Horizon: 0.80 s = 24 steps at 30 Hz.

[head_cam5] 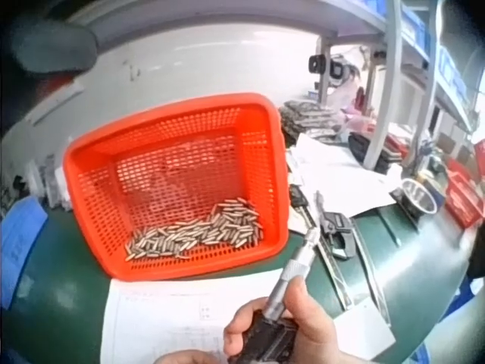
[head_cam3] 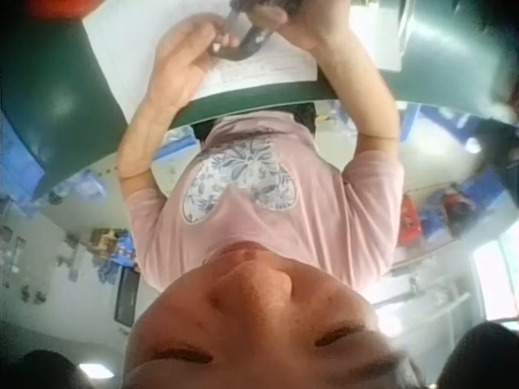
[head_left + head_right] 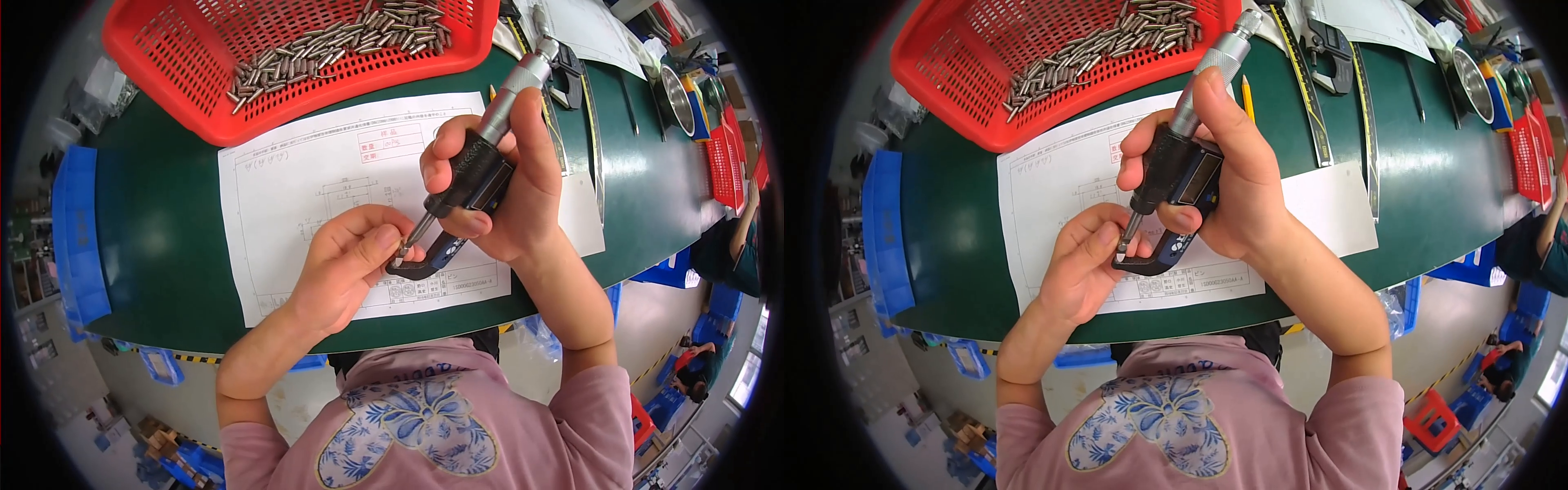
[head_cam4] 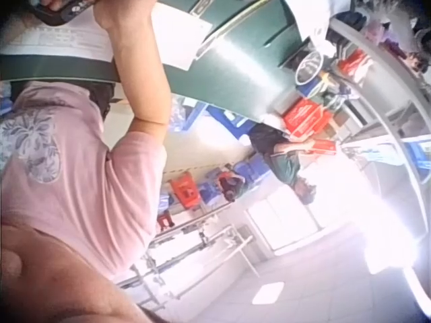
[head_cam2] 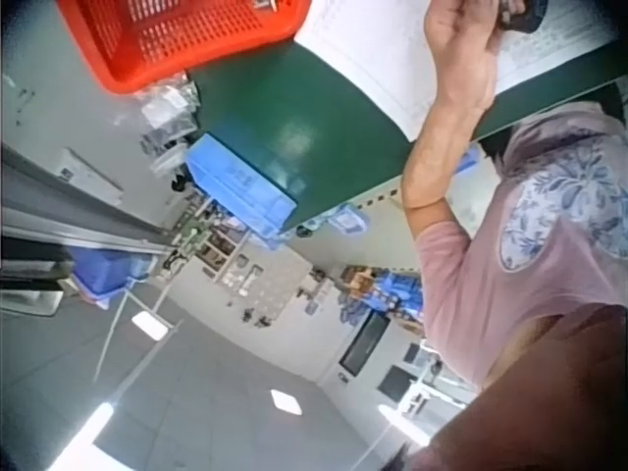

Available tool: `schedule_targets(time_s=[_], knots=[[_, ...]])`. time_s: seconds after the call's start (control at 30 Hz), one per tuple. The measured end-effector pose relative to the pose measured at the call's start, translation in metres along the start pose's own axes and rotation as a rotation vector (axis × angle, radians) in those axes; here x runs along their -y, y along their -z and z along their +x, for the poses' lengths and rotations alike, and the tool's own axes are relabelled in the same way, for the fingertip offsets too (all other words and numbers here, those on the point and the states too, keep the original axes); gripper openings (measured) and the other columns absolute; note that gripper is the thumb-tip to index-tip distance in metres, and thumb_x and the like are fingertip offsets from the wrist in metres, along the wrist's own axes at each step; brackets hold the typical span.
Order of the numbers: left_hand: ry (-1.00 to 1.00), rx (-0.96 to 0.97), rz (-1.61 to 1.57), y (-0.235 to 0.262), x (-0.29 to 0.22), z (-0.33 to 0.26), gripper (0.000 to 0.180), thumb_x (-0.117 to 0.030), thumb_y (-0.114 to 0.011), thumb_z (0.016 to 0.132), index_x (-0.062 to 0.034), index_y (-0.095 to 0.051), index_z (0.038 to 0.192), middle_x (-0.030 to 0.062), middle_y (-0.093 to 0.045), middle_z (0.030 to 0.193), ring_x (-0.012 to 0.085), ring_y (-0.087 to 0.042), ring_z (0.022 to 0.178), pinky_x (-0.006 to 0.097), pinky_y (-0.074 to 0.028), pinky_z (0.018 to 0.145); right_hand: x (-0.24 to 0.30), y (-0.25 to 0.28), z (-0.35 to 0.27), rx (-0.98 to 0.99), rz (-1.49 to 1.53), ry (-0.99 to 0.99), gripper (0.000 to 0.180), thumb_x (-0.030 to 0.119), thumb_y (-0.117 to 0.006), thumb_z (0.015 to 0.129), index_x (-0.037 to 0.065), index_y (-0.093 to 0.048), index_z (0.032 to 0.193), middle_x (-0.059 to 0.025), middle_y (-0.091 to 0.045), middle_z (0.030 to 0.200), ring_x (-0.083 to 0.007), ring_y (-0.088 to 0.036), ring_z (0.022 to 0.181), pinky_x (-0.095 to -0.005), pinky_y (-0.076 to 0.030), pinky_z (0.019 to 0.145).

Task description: Using a digital micrometer to measure small metal pins at a manufacturing workbench while referencing a technical drawing.

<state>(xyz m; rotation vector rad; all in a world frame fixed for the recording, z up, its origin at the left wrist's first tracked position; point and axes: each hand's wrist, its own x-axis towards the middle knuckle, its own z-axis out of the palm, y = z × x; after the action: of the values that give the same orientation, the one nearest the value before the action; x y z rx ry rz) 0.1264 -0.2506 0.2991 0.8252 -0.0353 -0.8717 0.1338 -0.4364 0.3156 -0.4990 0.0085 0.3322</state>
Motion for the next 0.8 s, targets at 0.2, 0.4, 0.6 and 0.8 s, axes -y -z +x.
schedule_targets(time_s=[0.2,0.4,0.6,0.8], knots=[[0.007,-0.012,-0.013,0.001,0.001,0.000,0.019,-0.016,-0.048,0.087,-0.0007,-0.051,0.099,0.0083,-0.057,0.087,0.0139,-0.056,0.083,0.027,-0.044,0.076,0.004,-0.011,0.001,-0.098,0.000,-0.060,0.074,0.065,-0.030,0.077,-0.003,-0.056,0.084,-0.0137,-0.059,0.072,-0.0109,-0.045,0.040,-0.0185,-0.034,0.035],[0.001,0.015,-0.010,-0.001,0.000,0.001,0.021,-0.016,-0.048,0.087,0.0001,-0.050,0.100,0.0085,-0.056,0.088,0.0146,-0.055,0.084,0.028,-0.043,0.077,0.001,-0.002,0.000,-0.061,-0.006,-0.030,0.072,0.063,-0.030,0.078,-0.003,-0.056,0.084,-0.0148,-0.059,0.073,-0.0106,-0.044,0.039,-0.0205,-0.034,0.035],[-0.009,0.015,-0.027,0.004,0.003,0.002,0.021,-0.015,-0.047,0.088,0.0011,-0.050,0.100,0.0079,-0.055,0.087,0.0155,-0.055,0.085,0.029,-0.042,0.079,0.003,-0.011,0.001,-0.107,0.007,-0.033,0.072,0.063,-0.030,0.079,-0.003,-0.057,0.083,-0.0133,-0.060,0.069,-0.0112,-0.042,0.035,-0.0212,-0.033,0.035],[0.000,-0.006,-0.009,0.003,0.002,0.001,0.021,-0.015,-0.046,0.088,0.0015,-0.050,0.100,0.0071,-0.054,0.086,0.0159,-0.055,0.084,0.030,-0.042,0.079,-0.002,0.002,0.001,-0.061,-0.077,-0.023,0.074,0.065,-0.022,0.079,-0.001,-0.055,0.088,-0.0149,-0.057,0.075,-0.0109,-0.041,0.040,-0.0189,-0.033,0.033]])
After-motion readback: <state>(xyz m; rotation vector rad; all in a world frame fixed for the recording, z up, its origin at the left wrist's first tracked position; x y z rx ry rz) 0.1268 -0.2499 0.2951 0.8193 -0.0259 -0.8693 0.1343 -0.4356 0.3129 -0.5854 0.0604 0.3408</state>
